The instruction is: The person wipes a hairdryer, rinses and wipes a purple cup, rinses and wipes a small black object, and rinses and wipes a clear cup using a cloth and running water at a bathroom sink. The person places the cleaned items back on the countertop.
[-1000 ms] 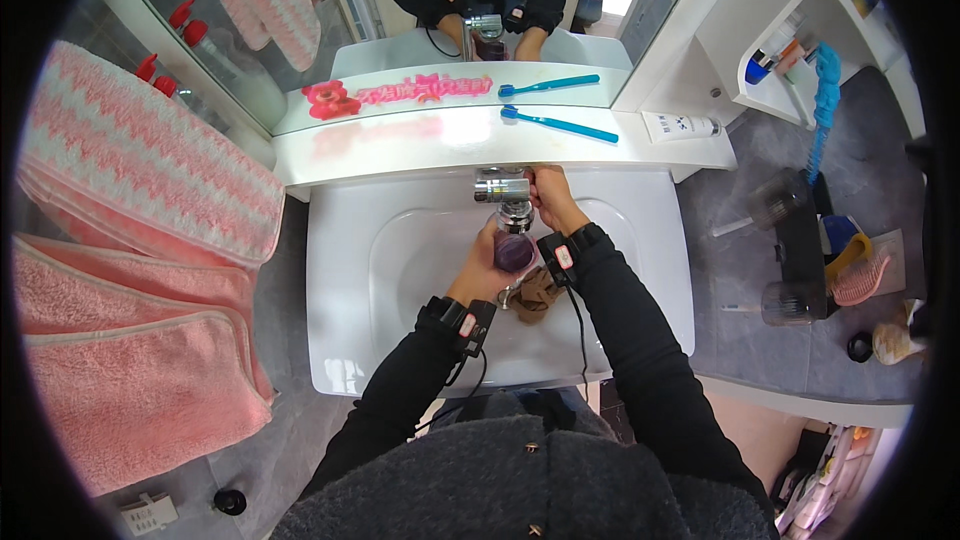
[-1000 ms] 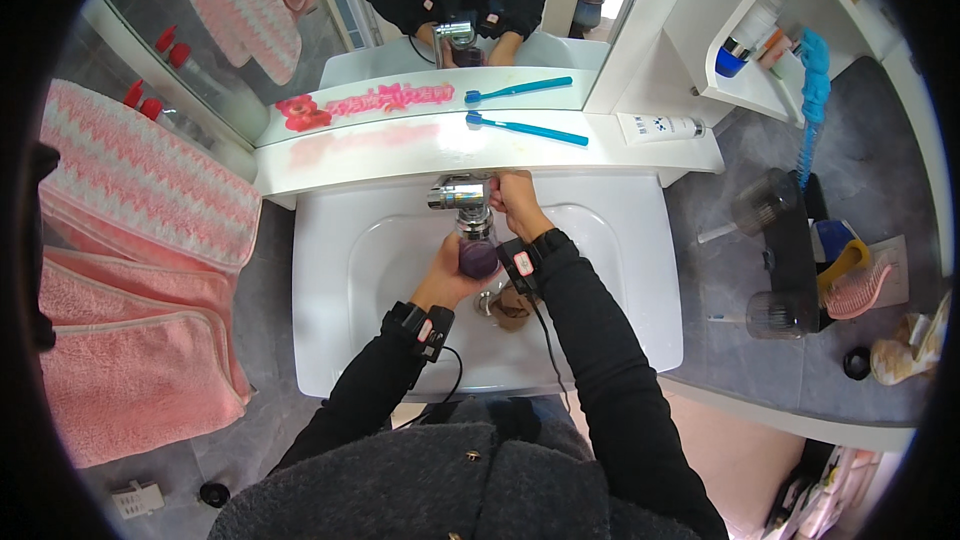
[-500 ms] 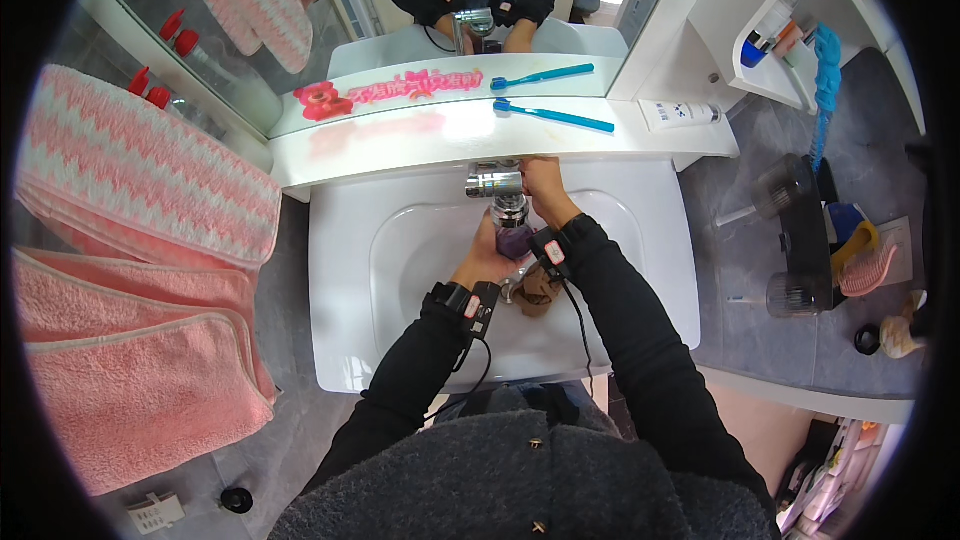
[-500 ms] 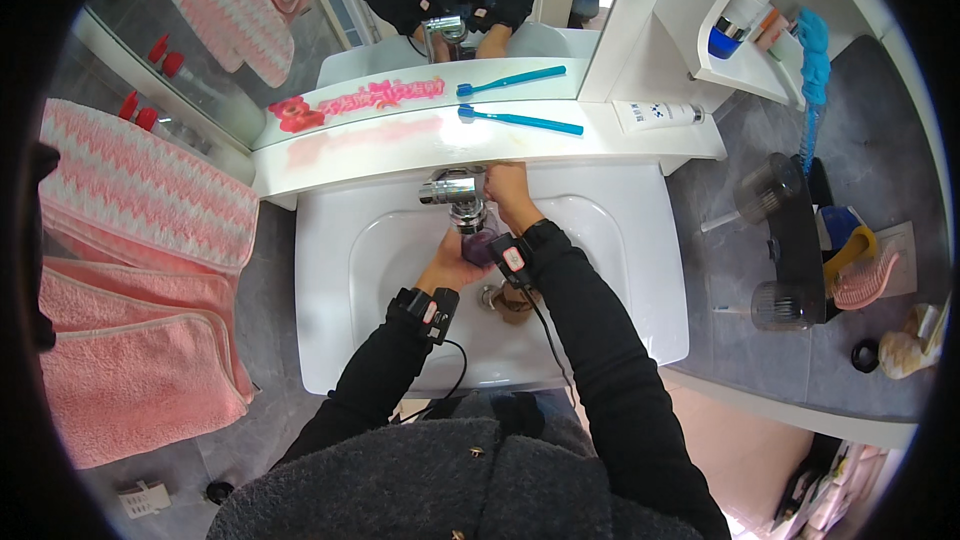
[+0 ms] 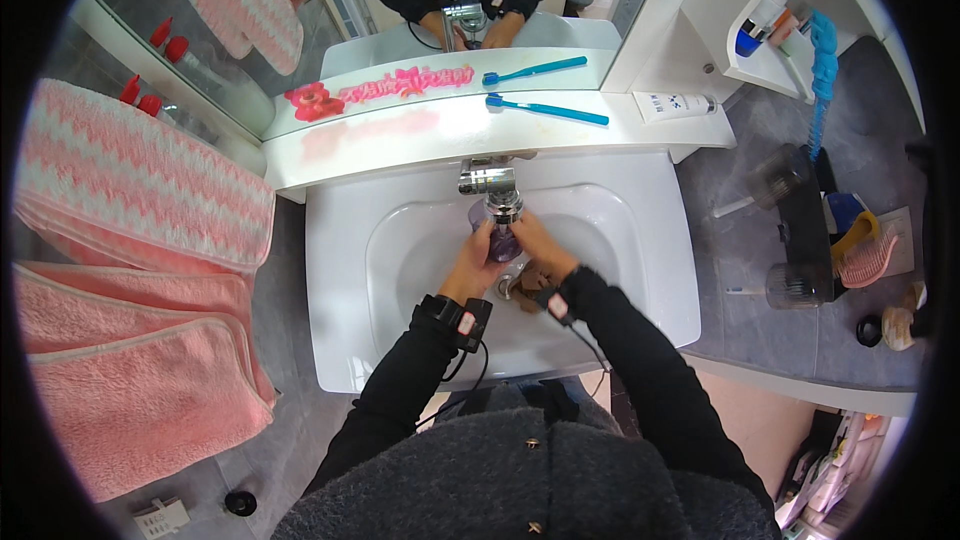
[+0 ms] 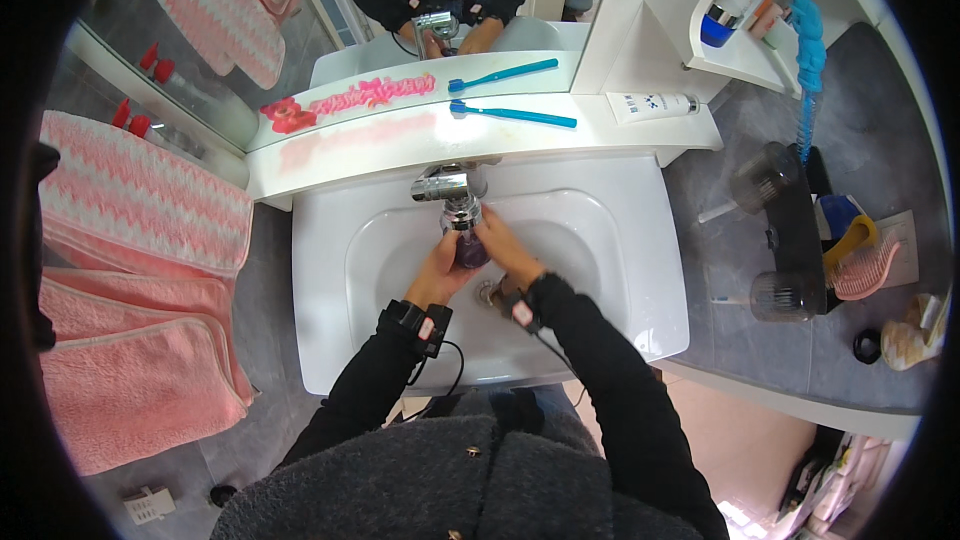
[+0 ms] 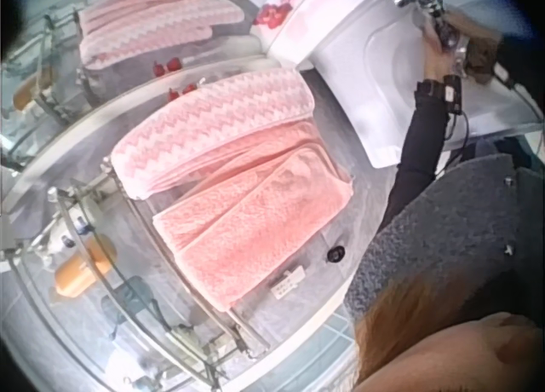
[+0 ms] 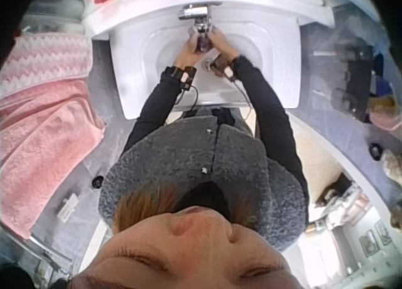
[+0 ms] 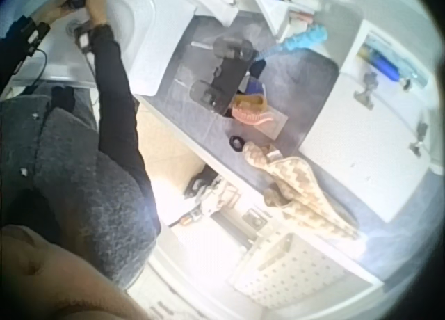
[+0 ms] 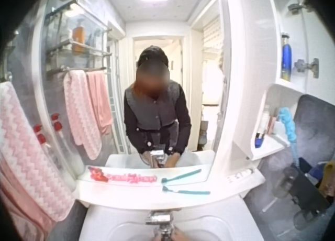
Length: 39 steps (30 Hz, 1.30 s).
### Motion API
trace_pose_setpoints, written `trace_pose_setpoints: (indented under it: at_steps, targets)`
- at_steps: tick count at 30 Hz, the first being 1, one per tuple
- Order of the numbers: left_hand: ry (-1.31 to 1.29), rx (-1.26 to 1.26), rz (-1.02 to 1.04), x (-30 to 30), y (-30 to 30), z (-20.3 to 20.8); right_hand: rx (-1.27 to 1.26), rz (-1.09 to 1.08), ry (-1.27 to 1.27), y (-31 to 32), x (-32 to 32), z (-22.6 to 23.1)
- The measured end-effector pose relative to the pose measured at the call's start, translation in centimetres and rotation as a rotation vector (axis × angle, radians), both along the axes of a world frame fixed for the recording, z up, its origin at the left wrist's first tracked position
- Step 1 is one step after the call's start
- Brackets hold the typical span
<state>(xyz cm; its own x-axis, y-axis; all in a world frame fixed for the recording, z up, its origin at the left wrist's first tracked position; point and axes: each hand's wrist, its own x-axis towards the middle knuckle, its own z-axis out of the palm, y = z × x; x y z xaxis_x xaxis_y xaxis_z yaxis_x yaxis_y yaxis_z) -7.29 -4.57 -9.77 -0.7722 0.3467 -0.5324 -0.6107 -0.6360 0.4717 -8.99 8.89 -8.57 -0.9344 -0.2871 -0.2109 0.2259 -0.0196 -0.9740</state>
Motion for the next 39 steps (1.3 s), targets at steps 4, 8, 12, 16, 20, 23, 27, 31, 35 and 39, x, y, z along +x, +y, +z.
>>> trace_pose_setpoints:
  at_steps: [4, 8, 12, 16, 20, 23, 27, 31, 35, 39]
  targets:
    - [0.011, -0.465, 0.119, 2.4, 1.0, 0.4, 0.162, -0.325, 0.239, -2.8, 5.2, -2.0]
    - [0.413, -1.015, 0.084, 4.5, 1.9, 0.8, -0.134, -0.348, -0.452, -2.5, 4.3, -0.9]
    - [0.092, -0.684, -0.002, 3.2, 0.5, 1.0, 0.077, -0.512, -0.015, -3.8, 5.1, 0.2]
    - [-0.008, -0.548, -0.077, 1.9, -0.7, 1.6, 0.306, -0.538, 0.47, -5.7, 6.9, -0.5]
    - [0.536, -1.128, -0.094, 4.2, 0.6, 2.6, -0.068, -0.648, -0.055, -5.0, 5.1, -0.9]
    - [0.659, -1.123, 0.068, 5.6, 1.3, 3.0, -0.108, -0.571, -0.02, -4.1, 4.4, -0.4]
    - [0.345, -0.684, 0.012, 3.7, 0.3, 2.9, 0.082, -0.467, 0.281, -3.8, 5.3, 0.4]
    - [-0.057, -0.244, -0.264, 2.2, -1.6, 3.2, 0.233, -0.395, 0.474, -2.7, 5.4, 1.0]
    - [0.585, -0.498, -0.417, 3.0, -3.0, 3.8, 0.155, -0.333, 0.416, -0.7, 5.0, 1.8]
    - [0.922, -1.171, -0.354, 3.7, -2.6, 3.6, 0.607, -0.232, 0.717, -0.9, 5.4, 2.6]
